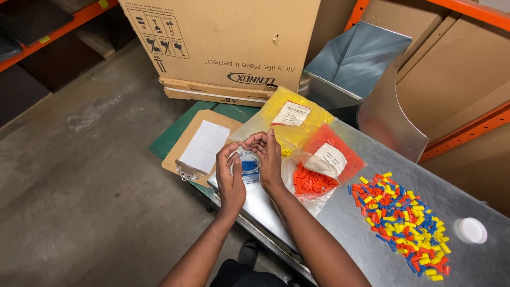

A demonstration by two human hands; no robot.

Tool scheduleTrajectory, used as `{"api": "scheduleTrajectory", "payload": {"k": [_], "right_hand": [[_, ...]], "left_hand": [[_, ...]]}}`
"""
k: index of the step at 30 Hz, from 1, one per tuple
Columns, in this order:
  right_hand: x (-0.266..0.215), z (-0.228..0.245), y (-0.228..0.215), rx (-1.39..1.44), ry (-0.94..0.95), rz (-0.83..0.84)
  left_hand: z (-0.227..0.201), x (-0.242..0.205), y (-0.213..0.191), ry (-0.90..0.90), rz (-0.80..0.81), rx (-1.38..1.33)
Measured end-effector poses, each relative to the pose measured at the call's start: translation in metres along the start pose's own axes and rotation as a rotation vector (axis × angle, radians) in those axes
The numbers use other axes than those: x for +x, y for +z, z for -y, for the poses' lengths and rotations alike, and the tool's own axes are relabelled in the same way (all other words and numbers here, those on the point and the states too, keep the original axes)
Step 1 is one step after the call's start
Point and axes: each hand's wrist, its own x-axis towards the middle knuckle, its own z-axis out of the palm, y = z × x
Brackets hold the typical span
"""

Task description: The person sorts small plastic fasteners by color from a mixed pile on a metal table. They pick blue, yellow, and orange fasteners one at a time and place them into corresponding clear bags. The process is repeated continuously throughout the clip.

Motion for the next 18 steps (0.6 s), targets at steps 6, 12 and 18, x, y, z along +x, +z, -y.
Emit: {"api": "scheduleTrajectory", "payload": {"k": [6, 12, 18], "right_hand": [[-0.02, 0.02, -0.003, -0.022, -0.099, -0.003], [-0.086, 0.039, -0.046, -0.183, -0.143, -0.097], [-0.176, 0.042, -0.13, -0.274, -0.247, -0.193]], "left_hand": [[-0.006, -0.002, 0.002, 0.029, -0.021, 0.026], [-0.03, -0.019, 0.014, 0.176, 0.004, 0.211], [-0.051, -0.063, 0.067, 0.447, 0.263, 0.08]]}}
